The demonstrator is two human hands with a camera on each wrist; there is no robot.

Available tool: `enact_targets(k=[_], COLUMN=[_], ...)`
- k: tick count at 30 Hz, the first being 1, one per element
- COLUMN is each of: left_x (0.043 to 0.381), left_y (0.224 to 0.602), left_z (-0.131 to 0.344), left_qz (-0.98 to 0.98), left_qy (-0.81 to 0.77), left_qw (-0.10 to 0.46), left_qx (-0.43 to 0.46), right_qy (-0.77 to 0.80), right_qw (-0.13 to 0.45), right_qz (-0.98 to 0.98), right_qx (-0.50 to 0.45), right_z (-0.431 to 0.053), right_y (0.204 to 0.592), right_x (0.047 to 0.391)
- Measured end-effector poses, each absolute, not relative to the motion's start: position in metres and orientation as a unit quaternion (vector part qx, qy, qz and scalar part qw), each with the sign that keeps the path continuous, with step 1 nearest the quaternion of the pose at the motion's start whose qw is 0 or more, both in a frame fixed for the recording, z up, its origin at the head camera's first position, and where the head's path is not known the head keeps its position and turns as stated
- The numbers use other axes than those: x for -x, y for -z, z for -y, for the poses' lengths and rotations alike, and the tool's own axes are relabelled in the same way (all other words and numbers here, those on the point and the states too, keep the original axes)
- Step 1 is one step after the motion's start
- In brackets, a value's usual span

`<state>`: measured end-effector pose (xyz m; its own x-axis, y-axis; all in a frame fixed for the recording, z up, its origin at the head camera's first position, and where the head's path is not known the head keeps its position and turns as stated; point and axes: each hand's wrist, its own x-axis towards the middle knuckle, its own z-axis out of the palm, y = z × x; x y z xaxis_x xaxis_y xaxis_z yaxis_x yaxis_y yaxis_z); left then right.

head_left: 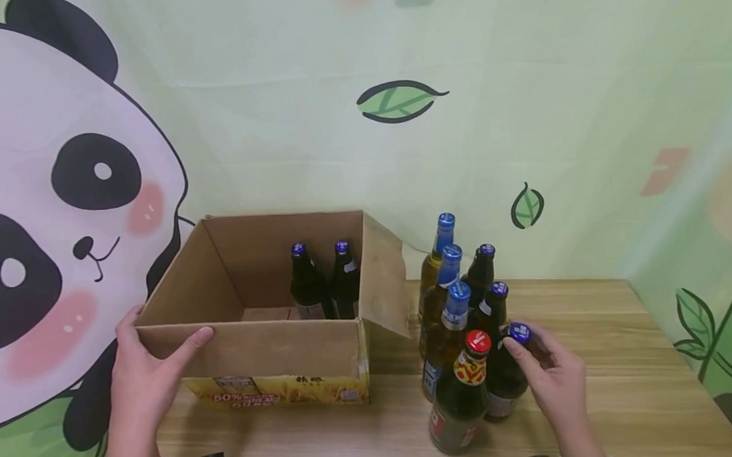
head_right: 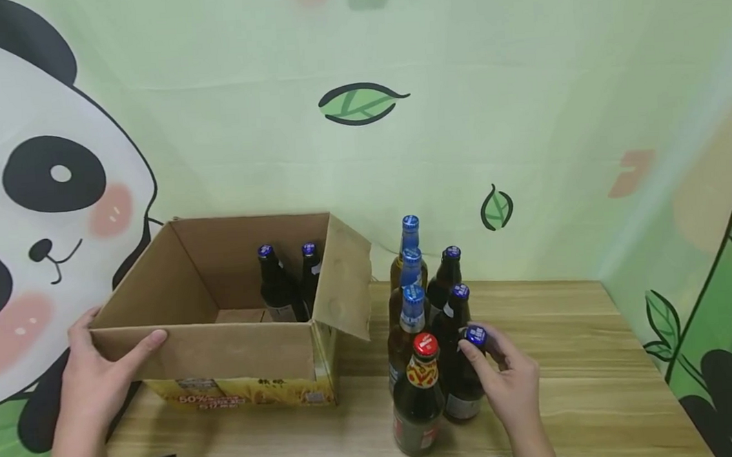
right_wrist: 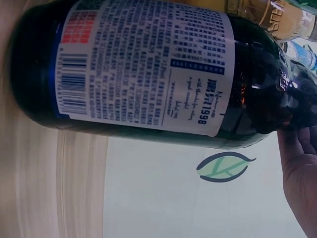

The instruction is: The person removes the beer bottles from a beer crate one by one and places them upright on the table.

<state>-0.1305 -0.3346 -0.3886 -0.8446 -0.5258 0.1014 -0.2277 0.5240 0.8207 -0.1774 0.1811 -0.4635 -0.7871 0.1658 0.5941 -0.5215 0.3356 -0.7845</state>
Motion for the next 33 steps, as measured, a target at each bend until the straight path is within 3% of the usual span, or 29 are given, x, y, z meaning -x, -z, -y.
enact_targets(k=[9,14,18,26,33], left_x=[0.131,0.131,0.130,0.129,0.131], left_y=[0.389,0.388,0.387,0.389,0.389], left_z=[0.335,0.335,0.334,0.334,0.335], left_qz=[0.855,0.855,0.855,0.855,0.856], left_qy=[0.441,0.444,0.444,0.444,0.445], left_qw=[0.169,0.171,0.175,0.170,0.165], left_qx=[-0.212,-0.207,-0.203,-0.209,-0.207], right_qy=[-0.564,-0.557,-0.540,-0.501,-0.493], right_qw=[0.257,0.238,0.255,0.297,0.276], right_qz=[0.778,0.778,0.774,0.757,0.715], right_qx=[-0.106,-0.164,-0.213,-0.295,-0.411], right_z=[-0.185,-0.193,-0.198,-0.189,-0.158], right_y=[0.456,0.441,0.422,0.363,0.293], right_x=[0.175,0.177,0.181,0.193,0.206])
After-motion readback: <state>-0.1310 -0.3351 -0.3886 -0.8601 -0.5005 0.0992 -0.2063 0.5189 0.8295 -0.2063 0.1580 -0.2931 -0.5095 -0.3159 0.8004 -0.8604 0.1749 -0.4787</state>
